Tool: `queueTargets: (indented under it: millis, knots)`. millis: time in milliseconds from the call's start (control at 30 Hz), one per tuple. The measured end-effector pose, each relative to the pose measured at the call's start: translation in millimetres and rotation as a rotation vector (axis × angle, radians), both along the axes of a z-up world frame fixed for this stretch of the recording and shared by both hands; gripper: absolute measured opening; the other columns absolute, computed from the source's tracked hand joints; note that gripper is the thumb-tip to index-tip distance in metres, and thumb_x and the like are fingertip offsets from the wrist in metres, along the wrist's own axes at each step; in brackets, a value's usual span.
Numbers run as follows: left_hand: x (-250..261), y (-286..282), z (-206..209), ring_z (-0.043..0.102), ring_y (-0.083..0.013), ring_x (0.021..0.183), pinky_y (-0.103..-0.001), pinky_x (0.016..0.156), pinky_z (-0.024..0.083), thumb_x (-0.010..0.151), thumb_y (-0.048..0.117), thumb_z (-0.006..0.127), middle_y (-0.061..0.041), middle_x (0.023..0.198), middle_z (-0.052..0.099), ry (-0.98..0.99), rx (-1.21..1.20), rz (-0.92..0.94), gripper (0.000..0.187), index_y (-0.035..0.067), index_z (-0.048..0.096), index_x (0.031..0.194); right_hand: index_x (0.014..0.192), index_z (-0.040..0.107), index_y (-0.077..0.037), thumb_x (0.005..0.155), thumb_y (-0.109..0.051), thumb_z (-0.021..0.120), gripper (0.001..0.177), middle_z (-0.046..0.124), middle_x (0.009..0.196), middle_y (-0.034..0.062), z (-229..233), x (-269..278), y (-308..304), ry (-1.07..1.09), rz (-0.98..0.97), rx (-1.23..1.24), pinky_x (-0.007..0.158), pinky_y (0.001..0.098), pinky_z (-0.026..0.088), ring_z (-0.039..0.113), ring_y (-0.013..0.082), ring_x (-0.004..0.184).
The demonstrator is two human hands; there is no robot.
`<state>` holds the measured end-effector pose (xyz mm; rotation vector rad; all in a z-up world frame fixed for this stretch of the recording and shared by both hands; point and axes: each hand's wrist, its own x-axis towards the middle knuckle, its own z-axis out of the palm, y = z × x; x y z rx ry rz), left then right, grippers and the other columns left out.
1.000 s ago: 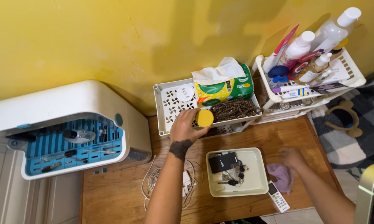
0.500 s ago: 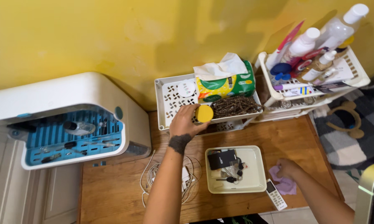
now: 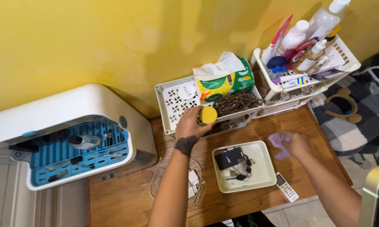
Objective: The person untangles a long beaded necklace and places it into a white plastic basket. Then, using a purple cloth, the person wipes a white circular object and a yellow circular object, placing them into the same basket.
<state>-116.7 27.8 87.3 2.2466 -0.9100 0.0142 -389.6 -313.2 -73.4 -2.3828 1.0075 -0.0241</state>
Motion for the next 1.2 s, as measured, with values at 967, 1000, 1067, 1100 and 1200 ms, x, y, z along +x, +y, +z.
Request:
queueTargets:
  millis: [967,1000,1067,1100,1200]
  knots:
    - [38.6,71.0,-26.4,0.067,-0.0343,0.108,-0.044,0.096,0.053,0.062,0.035,0.091,-0.016,0.112,0.072,-0.029,-0.146,-0.139,0.065,0.005,0.070,0.115,0.137,0.061,-0.011,0.093,-0.028,0.065,0.048,0.055,0.148,0.0151,179.9,172.2,203.6,-0.559,0.913,-0.365,0.114,0.0488,0.036,0.049,0.0351,0.137]
    - [41.1,72.0,-27.8,0.067,-0.0335,0.108,-0.044,0.097,0.053,0.062,0.034,0.090,-0.015,0.112,0.073,-0.033,-0.122,-0.136,0.063,0.005,0.071,0.115,0.139,0.061,-0.011,0.092,-0.027,0.065,0.049,0.055,0.147,0.0147,181.5,175.1,209.0,-0.558,0.950,-0.388,0.115,0.0499,0.035,0.049,0.0348,0.137]
    - [46.2,75.8,-30.5,0.066,-0.0337,0.108,-0.044,0.096,0.053,0.059,0.032,0.090,-0.015,0.110,0.073,-0.052,-0.107,-0.146,0.065,0.004,0.071,0.115,0.140,0.058,-0.008,0.090,-0.022,0.064,0.053,0.055,0.148,0.0139,182.1,182.1,224.7,-0.575,1.024,-0.337,0.114,0.0504,0.036,0.050,0.0333,0.137]
    - [48.0,77.5,-32.9,0.066,-0.0338,0.109,-0.043,0.096,0.053,0.058,0.030,0.090,-0.015,0.110,0.073,-0.061,-0.099,-0.150,0.065,0.004,0.071,0.115,0.141,0.057,-0.007,0.089,-0.020,0.064,0.055,0.056,0.148,0.0134,181.9,185.9,231.5,-0.584,1.062,-0.310,0.114,0.0506,0.037,0.050,0.0325,0.138]
    - [53.7,82.1,-41.8,0.064,-0.0355,0.109,-0.044,0.097,0.052,0.056,0.029,0.091,-0.019,0.110,0.072,-0.070,-0.207,-0.163,0.071,0.000,0.069,0.117,0.137,0.060,-0.008,0.083,-0.015,0.066,0.055,0.057,0.146,0.0156,180.6,198.9,241.8,-0.609,1.061,-0.266,0.113,0.0505,0.038,0.052,0.0326,0.136]
